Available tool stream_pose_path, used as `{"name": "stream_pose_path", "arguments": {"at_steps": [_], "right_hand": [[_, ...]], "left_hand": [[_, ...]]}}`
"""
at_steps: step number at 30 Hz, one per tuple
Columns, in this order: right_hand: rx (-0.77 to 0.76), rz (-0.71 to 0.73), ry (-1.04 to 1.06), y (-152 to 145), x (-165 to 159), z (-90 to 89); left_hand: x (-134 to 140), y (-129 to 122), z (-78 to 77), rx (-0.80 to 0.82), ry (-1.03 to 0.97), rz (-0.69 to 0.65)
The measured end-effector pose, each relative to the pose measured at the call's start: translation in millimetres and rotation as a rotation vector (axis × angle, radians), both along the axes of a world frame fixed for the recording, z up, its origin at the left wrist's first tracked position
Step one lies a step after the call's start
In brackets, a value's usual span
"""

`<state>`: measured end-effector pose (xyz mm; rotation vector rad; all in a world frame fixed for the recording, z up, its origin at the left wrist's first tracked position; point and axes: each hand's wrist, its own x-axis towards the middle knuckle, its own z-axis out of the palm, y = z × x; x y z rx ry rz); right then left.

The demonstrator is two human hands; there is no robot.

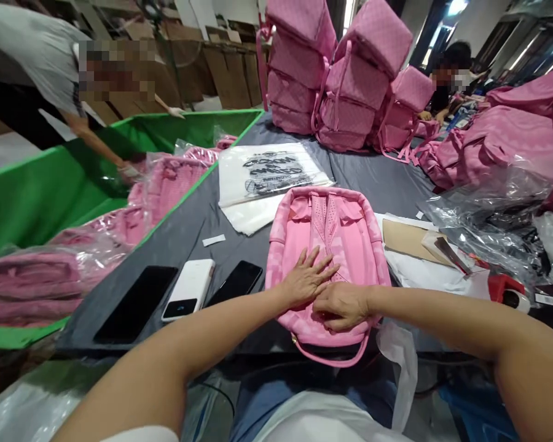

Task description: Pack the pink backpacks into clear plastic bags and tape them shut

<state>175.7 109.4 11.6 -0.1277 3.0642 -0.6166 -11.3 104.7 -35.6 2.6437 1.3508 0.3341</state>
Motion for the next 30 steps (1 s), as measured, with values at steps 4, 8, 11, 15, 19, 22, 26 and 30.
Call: {"name": "stream_pose_path", "arguments": {"at_steps": [4,8,11,15,19,22,26,30], "right_hand": [[0.031,0.021,0.113,5,-1,-35.0],[0.118,-0.069,0.204,20,1,-57.3],[0.215,-0.153,0.25,19,0,-55.5],[0.354,-0.297,0.345,-14,0,-42.7],[0.468,-0.434,0.444,-12,8,-21.5],[0.502,-0.88,0.424,42,8,0.9],[0.439,-1.212,0.15,104,0,8.7],[0.37,-1.106,-0.256,128,6,16.4]], "left_hand": [[3,-4,-7.0,0.061,-0.064,0.331],[8,8,-1.9,0.022,-0.078,0.472],[9,10,2.7,-0.014,-0.058,0.461],[0,-26,-3.1,-0.05,-0.019,0.392],[-10,-60,2.9,-0.05,0.045,0.301],[-5,-41,37.6,-0.124,0.067,0.326],[10,17,61.7,0.014,-0.054,0.434],[17,46,25.0,-0.025,-0.173,0.456]]}}
